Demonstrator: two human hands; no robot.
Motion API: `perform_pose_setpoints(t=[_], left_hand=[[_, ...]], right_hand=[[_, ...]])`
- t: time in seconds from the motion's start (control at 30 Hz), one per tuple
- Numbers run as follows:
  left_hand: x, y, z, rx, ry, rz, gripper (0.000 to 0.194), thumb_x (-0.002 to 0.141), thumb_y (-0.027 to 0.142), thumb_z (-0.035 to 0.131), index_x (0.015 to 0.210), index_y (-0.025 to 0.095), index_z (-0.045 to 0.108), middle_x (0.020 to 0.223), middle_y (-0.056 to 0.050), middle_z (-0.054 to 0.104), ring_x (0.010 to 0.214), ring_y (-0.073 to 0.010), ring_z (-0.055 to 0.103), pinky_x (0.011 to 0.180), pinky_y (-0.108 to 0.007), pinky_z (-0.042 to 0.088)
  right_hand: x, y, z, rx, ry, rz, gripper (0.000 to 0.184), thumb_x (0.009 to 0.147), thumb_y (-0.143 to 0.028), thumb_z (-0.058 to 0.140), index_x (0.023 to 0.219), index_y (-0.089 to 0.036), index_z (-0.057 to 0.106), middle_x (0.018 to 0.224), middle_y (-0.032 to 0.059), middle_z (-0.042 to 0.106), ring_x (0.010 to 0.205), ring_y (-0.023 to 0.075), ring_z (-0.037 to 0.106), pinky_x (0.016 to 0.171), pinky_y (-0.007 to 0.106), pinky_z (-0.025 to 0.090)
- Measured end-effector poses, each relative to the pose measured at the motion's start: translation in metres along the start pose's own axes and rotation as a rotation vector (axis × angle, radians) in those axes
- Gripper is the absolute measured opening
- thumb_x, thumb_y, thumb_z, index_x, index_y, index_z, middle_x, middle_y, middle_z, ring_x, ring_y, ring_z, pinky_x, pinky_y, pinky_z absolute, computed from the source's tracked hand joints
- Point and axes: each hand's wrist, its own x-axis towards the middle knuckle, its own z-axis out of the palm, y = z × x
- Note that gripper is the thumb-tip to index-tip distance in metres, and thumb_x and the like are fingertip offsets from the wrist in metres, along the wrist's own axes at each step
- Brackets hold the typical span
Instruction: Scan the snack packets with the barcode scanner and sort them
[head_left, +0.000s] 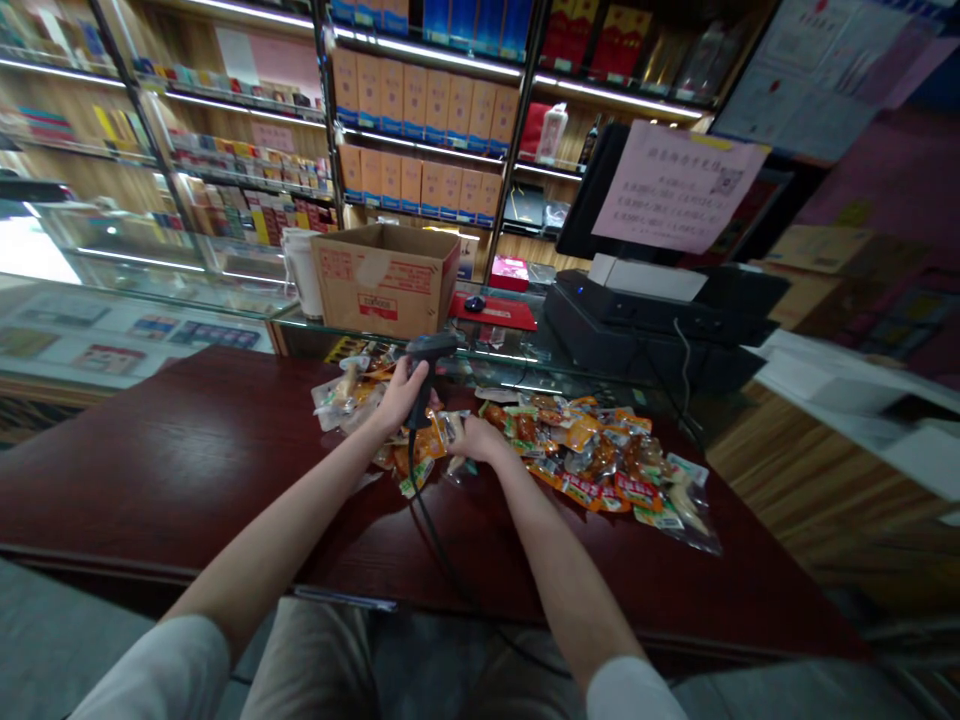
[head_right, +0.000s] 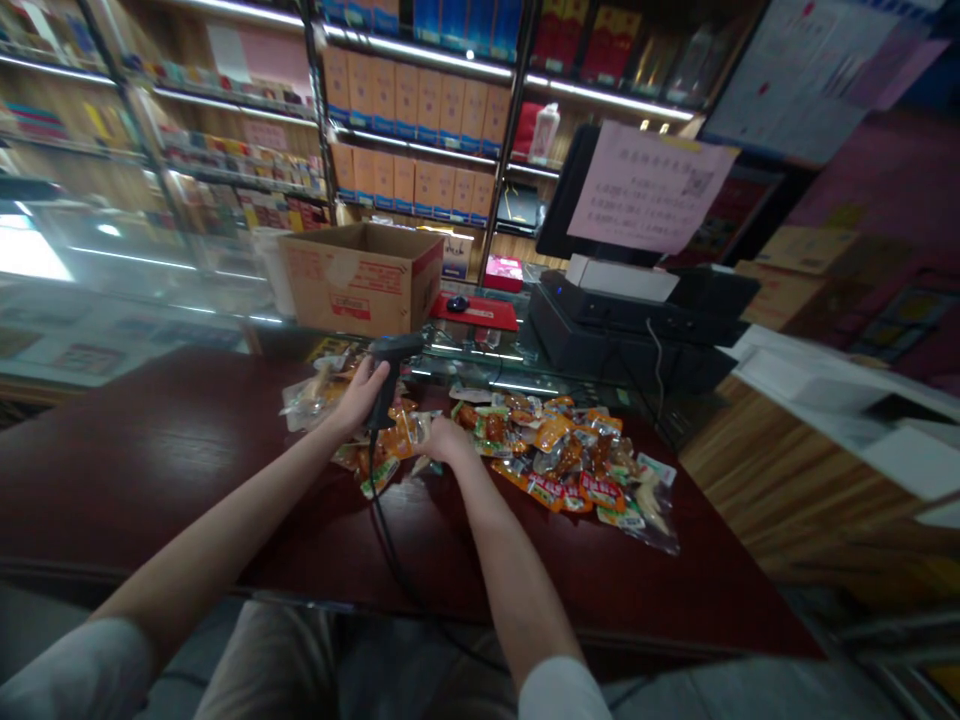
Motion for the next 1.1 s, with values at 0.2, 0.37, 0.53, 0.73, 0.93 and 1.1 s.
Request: perform_pose_setpoints(t=[0.2,0.37,0.53,0.73,0.93,1.1], left_hand=[[-0.016,-0.001,-0.010,-0.107,-0.105,-0.043,0.057,0.080,0.062,0.063,0.113,0.022,0.041,0.078,-0.001,0.067,0.048,-0.0114,0.056,0.044,-0.024,0.040],[-0.024,0.002,-0.014,-0.144,-0.114,-0.094,0.057,0.080,0.061,0.063,0.115,0.022,0.042,0.072,0.001,0.065,0.047,-0.0117,0.054,0.047,-0.025,0.040],[-0.026,0.004,-0.019,-0.175,-0.137,-0.120,0.058,0.080,0.059,0.064,0.119,0.023,0.041,0.065,0.004,0.060,0.048,-0.0123,0.054,0.045,-0.024,0.038],[-0.028,0.003,-0.017,-0.184,-0.215,-0.065,0.057,0.080,0.059,0.064,0.116,0.021,0.041,0.094,-0.005,0.069,0.045,-0.0072,0.051,0.039,-0.022,0.037],[-0.030,-0.001,-0.014,-0.128,-0.324,-0.055,0.053,0.081,0.060,0.064,0.107,0.020,0.041,0.101,-0.007,0.068,0.045,-0.0052,0.050,0.039,-0.021,0.040],[-0.032,-0.004,-0.012,-0.089,-0.360,-0.077,0.050,0.084,0.059,0.062,0.107,0.020,0.042,0.088,-0.002,0.065,0.045,-0.0058,0.049,0.040,-0.021,0.039]], right_hand=[[0.002,0.011,-0.015,0.249,0.025,0.052,0.010,0.062,-0.020,0.071,0.067,-0.021,0.062,0.059,-0.0012,0.060,0.062,0.0161,0.056,0.055,0.025,0.037],[0.000,0.008,-0.011,0.352,-0.035,0.052,0.013,0.063,-0.023,0.069,0.074,-0.018,0.063,0.062,-0.0025,0.058,0.063,0.0135,0.054,0.056,0.023,0.039],[0.001,0.005,-0.025,0.488,0.142,-0.113,0.030,0.060,-0.020,0.069,0.087,-0.022,0.057,0.087,-0.0013,0.061,0.079,0.0156,0.058,0.070,0.026,0.046],[-0.004,0.005,-0.052,0.472,0.415,-0.225,0.051,0.062,-0.014,0.058,0.111,-0.027,0.054,0.101,0.0023,0.059,0.087,0.0195,0.055,0.080,0.033,0.046],[-0.009,0.000,-0.051,0.277,0.409,-0.257,0.055,0.067,-0.012,0.054,0.120,-0.028,0.057,0.106,0.0054,0.056,0.097,0.0247,0.054,0.093,0.041,0.044],[-0.011,-0.002,-0.048,0.128,0.349,-0.302,0.060,0.072,-0.011,0.051,0.131,-0.026,0.053,0.112,0.0079,0.056,0.104,0.0266,0.054,0.099,0.043,0.042]])
